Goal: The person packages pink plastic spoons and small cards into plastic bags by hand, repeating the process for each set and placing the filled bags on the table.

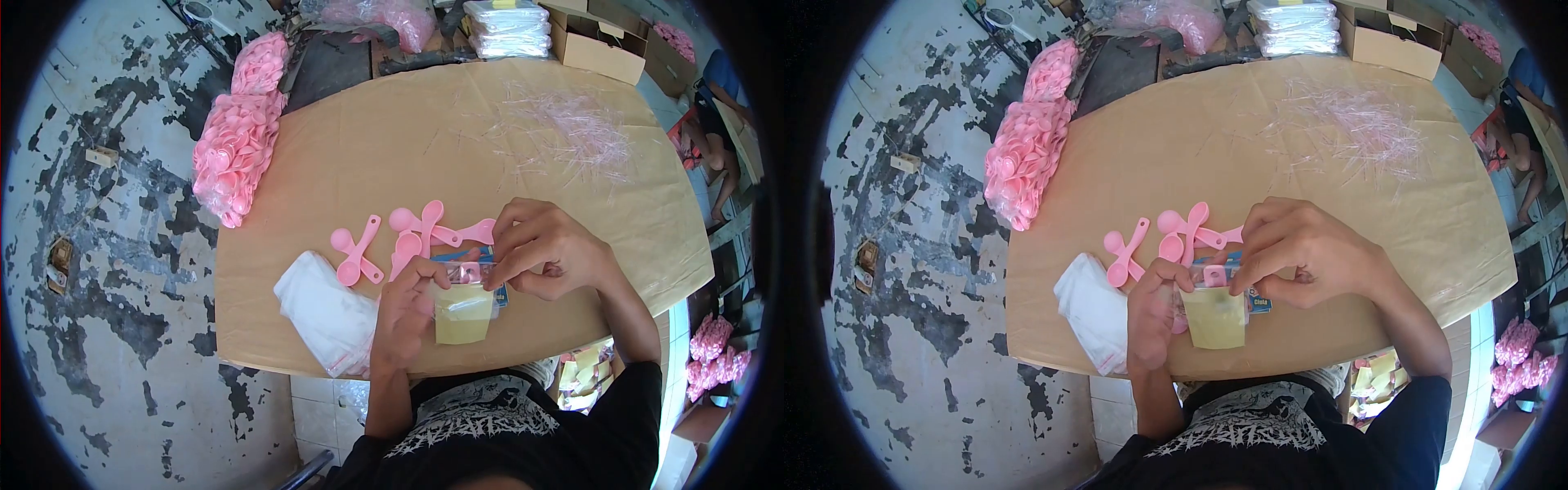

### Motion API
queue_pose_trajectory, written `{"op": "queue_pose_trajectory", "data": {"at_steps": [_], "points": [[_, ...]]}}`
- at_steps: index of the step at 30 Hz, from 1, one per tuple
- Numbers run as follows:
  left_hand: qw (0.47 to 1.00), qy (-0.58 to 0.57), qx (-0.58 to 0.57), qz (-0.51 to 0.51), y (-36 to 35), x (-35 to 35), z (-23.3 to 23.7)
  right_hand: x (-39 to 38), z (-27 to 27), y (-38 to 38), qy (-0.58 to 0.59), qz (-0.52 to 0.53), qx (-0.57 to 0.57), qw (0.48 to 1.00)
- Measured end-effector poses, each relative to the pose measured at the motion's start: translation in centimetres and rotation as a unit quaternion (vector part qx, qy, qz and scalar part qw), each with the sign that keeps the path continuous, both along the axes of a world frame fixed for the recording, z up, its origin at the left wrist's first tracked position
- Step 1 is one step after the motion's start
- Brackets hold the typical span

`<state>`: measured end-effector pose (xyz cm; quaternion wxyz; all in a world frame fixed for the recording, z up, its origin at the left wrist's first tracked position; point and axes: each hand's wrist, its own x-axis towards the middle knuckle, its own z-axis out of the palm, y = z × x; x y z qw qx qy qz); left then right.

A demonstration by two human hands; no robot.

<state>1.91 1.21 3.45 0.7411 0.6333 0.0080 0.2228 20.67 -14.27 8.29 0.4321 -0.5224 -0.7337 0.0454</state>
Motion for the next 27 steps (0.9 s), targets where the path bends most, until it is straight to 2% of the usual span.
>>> {"op": "queue_pose_trajectory", "data": {"at_steps": [2, 5, 8, 11, 14, 17, 18, 19, 20, 22, 25, 27], "points": [[0.999, 0.031, 0.013, 0.009, -1.0, 0.2, 1.0, 0.4, 0.1, -0.4, -0.011, -0.014, -0.004, 1.0], [0.999, 0.048, -0.005, 0.006, -0.6, 0.0, 0.6, 0.0, 0.1, -0.7, 0.058, -0.11, -0.009, 0.992], [0.999, 0.008, 0.031, -0.009, -1.1, 0.4, 0.2, -3.0, 1.5, -0.9, 0.186, -0.125, -0.137, 0.965], [0.999, 0.016, 0.036, -0.018, -1.1, 0.2, -0.3, -4.5, 0.4, -1.3, 0.173, -0.137, -0.14, 0.965], [0.994, 0.064, -0.078, -0.045, -1.8, -2.3, 1.9, -3.1, 0.8, -4.4, 0.127, -0.102, -0.174, 0.971], [0.998, -0.013, 0.068, 0.012, 0.4, -7.0, 1.4, -1.0, 4.7, -8.6, 0.039, -0.067, -0.437, 0.896], [0.989, -0.041, 0.128, 0.066, 1.7, -8.7, 0.9, -0.8, 5.6, -9.2, 0.003, -0.057, -0.506, 0.861], [0.972, -0.065, 0.191, 0.117, 2.9, -10.4, 0.2, -1.1, 6.1, -8.8, -0.048, -0.09, -0.44, 0.892], [0.959, -0.025, 0.202, 0.197, 3.3, -12.0, -0.1, -1.4, 6.0, -7.5, -0.062, -0.106, -0.416, 0.901], [0.892, 0.06, 0.35, 0.278, 4.3, -13.1, 0.4, -3.2, 6.2, -4.1, -0.08, -0.149, -0.363, 0.917], [0.811, 0.18, 0.484, 0.276, 4.6, -13.5, -0.9, -5.6, 2.4, 2.9, -0.118, -0.094, -0.223, 0.963], [0.817, 0.184, 0.474, 0.272, 4.5, -13.5, -1.9, -6.9, 0.0, 7.7, -0.149, -0.047, -0.17, 0.973]]}}
